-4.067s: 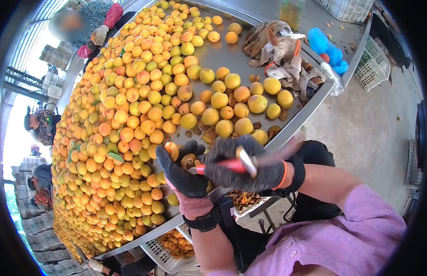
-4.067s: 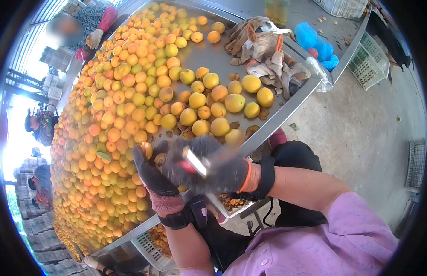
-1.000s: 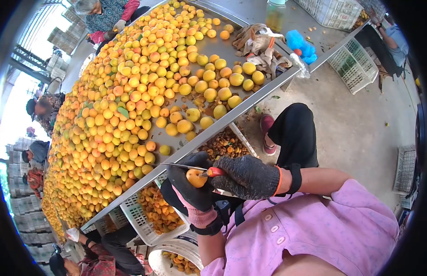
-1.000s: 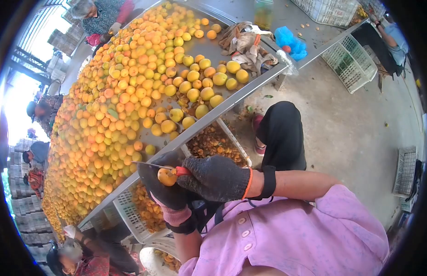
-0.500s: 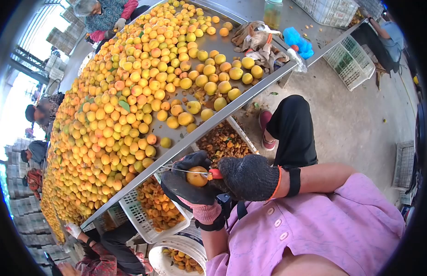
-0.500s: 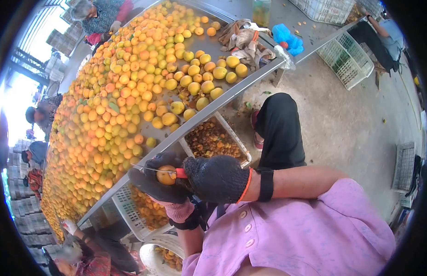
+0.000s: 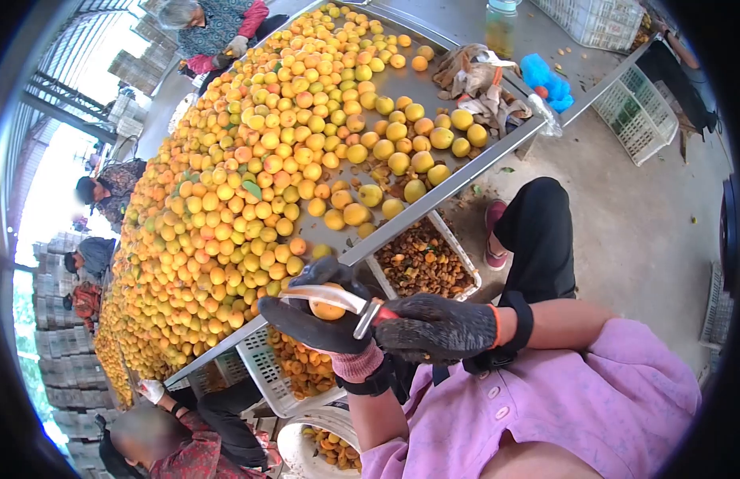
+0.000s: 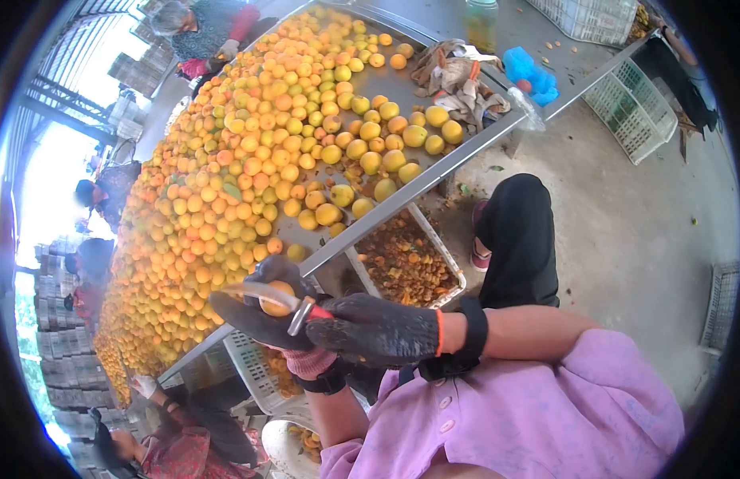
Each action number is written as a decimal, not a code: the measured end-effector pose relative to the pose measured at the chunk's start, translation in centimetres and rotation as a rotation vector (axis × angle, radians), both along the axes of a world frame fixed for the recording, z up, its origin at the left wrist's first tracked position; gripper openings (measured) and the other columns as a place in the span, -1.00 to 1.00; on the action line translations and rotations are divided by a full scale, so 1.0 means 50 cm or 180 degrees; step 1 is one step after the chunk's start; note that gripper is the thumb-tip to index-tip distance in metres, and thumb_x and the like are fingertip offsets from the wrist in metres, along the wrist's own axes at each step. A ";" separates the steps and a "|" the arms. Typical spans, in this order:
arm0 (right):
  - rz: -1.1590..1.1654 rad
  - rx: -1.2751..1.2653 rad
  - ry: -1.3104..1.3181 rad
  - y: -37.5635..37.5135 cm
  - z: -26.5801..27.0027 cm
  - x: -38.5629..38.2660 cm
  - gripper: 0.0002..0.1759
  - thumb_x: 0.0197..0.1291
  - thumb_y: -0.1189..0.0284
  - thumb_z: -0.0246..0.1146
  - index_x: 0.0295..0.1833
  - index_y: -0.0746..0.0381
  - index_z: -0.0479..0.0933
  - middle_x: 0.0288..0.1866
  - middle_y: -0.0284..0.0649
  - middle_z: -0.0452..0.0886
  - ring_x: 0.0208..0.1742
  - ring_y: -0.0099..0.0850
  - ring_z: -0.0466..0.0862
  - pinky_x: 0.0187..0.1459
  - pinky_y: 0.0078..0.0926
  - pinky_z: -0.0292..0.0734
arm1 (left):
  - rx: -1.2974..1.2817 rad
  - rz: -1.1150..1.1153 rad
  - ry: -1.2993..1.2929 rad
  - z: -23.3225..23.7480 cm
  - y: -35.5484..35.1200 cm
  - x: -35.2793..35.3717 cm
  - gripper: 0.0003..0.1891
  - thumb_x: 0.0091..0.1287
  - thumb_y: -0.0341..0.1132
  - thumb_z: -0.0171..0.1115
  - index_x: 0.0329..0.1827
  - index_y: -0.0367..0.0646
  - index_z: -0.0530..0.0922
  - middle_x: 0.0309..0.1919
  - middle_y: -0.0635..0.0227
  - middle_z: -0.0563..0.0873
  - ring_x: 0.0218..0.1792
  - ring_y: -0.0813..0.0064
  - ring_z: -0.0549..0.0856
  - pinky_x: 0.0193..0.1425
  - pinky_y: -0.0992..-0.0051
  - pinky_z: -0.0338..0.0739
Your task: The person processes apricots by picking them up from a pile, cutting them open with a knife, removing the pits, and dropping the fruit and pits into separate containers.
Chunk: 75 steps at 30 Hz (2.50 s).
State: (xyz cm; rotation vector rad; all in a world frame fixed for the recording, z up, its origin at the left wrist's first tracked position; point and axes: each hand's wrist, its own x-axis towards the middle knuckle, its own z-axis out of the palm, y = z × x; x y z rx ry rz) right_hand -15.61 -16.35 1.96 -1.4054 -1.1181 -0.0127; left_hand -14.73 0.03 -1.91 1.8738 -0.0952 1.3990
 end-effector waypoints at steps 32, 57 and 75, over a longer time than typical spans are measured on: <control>-0.0956 -0.1400 -0.0600 -0.022 0.087 0.040 -0.78 0.13 0.32 0.19 -0.17 0.21 0.53 -0.36 -0.11 0.55 -0.50 -0.07 0.58 -0.49 -0.19 0.46 | -0.2282 -0.1383 0.1291 0.160 -0.084 0.016 -0.50 0.47 -0.16 -0.12 0.37 -0.22 0.14 -0.02 0.28 0.55 -0.14 0.52 0.62 -0.04 0.57 0.50; -0.1588 -0.0587 0.0055 -0.036 0.044 0.049 -0.75 0.17 0.38 0.15 -0.02 0.16 0.44 -0.29 -0.03 0.51 -0.42 -0.02 0.57 -0.47 -0.18 0.45 | -0.2584 -0.2480 0.1915 0.180 -0.123 -0.005 -0.23 0.29 0.15 -0.02 0.25 -0.46 0.28 0.03 -0.03 0.57 0.01 0.20 0.62 0.14 0.31 0.46; -0.1438 -0.1652 0.0033 -0.080 0.063 0.091 -0.64 0.34 0.18 -0.12 -0.20 0.23 0.44 -0.54 -0.04 0.56 -0.50 -0.07 0.60 -0.51 -0.18 0.44 | -0.0217 -0.0628 0.1931 0.173 -0.109 0.009 -0.81 0.17 -0.38 0.14 -0.18 -0.25 0.53 -0.34 0.11 0.62 -0.38 0.11 0.64 -0.40 0.29 0.53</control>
